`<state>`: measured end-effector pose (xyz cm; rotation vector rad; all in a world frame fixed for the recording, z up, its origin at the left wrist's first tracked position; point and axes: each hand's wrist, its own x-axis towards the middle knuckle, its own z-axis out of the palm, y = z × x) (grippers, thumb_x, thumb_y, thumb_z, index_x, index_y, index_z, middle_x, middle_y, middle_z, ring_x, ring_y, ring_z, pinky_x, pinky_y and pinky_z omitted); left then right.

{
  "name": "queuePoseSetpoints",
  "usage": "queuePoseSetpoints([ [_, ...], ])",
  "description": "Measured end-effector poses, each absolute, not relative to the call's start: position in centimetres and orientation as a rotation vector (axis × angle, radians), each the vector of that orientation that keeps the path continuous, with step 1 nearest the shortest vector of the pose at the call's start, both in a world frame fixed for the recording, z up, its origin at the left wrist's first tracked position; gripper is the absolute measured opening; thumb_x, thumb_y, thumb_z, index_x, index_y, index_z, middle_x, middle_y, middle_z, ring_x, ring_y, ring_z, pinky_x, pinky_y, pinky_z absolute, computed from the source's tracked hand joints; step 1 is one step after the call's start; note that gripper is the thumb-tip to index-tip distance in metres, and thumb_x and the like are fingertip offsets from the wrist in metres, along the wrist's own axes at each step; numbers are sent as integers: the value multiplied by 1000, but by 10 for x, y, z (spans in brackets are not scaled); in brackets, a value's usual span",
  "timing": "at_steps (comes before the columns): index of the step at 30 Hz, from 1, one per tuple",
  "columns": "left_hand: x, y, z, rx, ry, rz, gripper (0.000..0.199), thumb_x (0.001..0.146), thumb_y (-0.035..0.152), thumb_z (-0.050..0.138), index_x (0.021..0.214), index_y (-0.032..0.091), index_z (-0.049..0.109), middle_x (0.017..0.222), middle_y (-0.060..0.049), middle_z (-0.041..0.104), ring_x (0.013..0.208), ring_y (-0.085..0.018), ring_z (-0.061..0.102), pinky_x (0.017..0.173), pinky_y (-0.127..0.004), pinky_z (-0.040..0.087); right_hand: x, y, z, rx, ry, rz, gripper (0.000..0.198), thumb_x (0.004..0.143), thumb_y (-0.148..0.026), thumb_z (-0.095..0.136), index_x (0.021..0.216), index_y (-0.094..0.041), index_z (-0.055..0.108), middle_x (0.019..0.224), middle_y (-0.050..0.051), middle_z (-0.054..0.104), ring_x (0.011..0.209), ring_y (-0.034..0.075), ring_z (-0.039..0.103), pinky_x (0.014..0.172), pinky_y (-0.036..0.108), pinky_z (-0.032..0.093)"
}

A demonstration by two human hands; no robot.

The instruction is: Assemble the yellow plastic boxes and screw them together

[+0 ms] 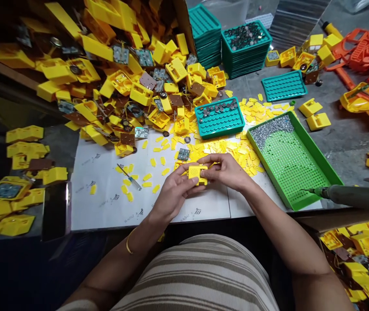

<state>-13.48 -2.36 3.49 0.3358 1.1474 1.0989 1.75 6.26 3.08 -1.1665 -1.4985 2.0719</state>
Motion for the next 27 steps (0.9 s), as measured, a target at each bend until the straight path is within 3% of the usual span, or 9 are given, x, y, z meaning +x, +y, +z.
queuePoseSetpoints([
  [3, -134, -21, 31, 124, 1082, 1113, 36, 71, 17, 72, 104, 17, 57, 95, -5, 71, 81, -18, 70, 80, -36, 57, 16, 56, 25, -1139, -1501, 1964, 40, 75, -40, 71, 107, -17, 65, 96, 6, 66, 68, 12, 62, 61, 27, 56],
  [6, -133, -24, 28, 52, 1046, 1155, 30, 74, 16, 68, 102, 17, 57, 98, -5, 70, 85, -19, 70, 84, -37, 55, 19, 45, 19, -1089, -1692, 1715, 40, 77, -35, 70, 113, -20, 63, 112, 8, 60, 80, 14, 63, 63, 28, 56],
  [14, -121, -49, 25, 55, 1128, 1196, 41, 71, 19, 74, 106, 19, 52, 94, -2, 66, 80, -12, 62, 68, -23, 47, 25, 14, 24, -1029, -2189, 1233, 37, 81, -17, 60, 117, -21, 57, 97, 6, 61, 79, 16, 62, 66, 29, 54],
  [18, -130, -51, 27, 74, 1150, 1216, 48, 65, 16, 77, 106, 19, 53, 88, 1, 65, 74, -10, 61, 65, -22, 46, 26, 19, 23, -962, -2172, 1271, 34, 84, -23, 61, 118, -21, 59, 95, 5, 63, 76, 14, 64, 64, 26, 54],
  [20, -139, -50, 28, 106, 1151, 1237, 50, 65, 16, 77, 111, 19, 56, 94, -1, 67, 79, -12, 63, 67, -23, 48, 23, 30, 19, -978, -2109, 1231, 28, 86, -29, 61, 112, -20, 64, 91, 5, 65, 74, 14, 64, 62, 25, 51],
  [23, -151, -50, 29, 98, 1153, 1260, 54, 65, 13, 77, 114, 19, 57, 99, -2, 68, 83, -14, 67, 74, -25, 51, 8, 46, 13, -1115, -2193, 920, 18, 89, -27, 56, 97, -19, 70, 86, 5, 66, 75, 16, 63, 64, 26, 46],
  [27, -160, -53, 27, 74, 1130, 1274, 50, 64, 10, 77, 109, 20, 56, 97, -1, 69, 86, -16, 70, 79, -28, 54, -23, 57, 8, -1265, -2610, 662, 19, 91, -26, 51, 95, -19, 68, 93, 7, 64, 76, 18, 60, 57, 28, 34],
])
